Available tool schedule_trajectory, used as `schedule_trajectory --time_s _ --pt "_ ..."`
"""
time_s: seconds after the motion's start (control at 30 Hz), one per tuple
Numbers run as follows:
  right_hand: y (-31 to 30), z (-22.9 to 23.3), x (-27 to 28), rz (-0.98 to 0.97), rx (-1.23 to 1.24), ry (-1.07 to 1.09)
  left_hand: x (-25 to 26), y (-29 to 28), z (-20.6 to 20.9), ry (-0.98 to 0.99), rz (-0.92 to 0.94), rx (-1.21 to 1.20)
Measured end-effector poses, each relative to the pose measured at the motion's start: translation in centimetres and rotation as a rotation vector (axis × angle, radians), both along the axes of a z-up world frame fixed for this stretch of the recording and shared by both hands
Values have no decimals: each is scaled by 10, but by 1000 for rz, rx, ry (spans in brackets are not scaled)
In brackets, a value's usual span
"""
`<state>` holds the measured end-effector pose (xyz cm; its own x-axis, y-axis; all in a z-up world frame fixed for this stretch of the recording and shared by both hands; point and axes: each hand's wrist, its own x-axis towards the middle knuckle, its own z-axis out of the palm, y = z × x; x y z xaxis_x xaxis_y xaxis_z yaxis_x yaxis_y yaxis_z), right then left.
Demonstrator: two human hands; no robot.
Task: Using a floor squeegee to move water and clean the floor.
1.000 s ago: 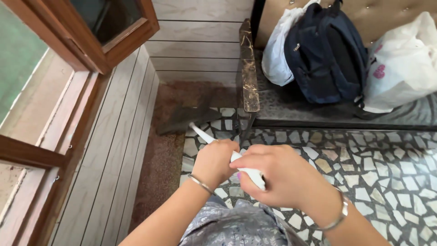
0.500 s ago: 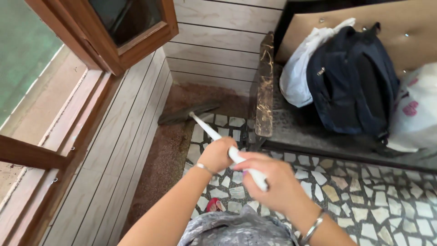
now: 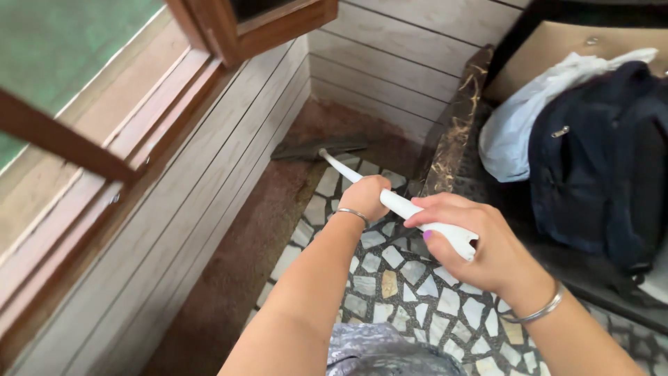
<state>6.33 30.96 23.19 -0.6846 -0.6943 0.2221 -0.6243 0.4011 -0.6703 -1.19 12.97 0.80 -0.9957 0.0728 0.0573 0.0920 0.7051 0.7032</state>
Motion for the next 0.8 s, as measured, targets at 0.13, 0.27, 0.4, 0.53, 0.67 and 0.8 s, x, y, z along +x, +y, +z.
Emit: schedule_trajectory --time_s 0.13,0.27,0.4,0.53,0.67,0.8 --pt "26 11 13 152 19 31 39 24 -3 41 114 -3" --pt "50 20 30 301 22 -22 91 40 12 61 235 6" --pt "55 30 55 432 62 -80 145 43 11 56 339 -11" --pt "41 35 86 552 135 -98 210 34 22 -27 470 -8" --pt "25 32 118 724 69 -46 276 26 19 31 640 -35" --pt "15 22 140 850 64 -121 330 27 29 -59 769 -86"
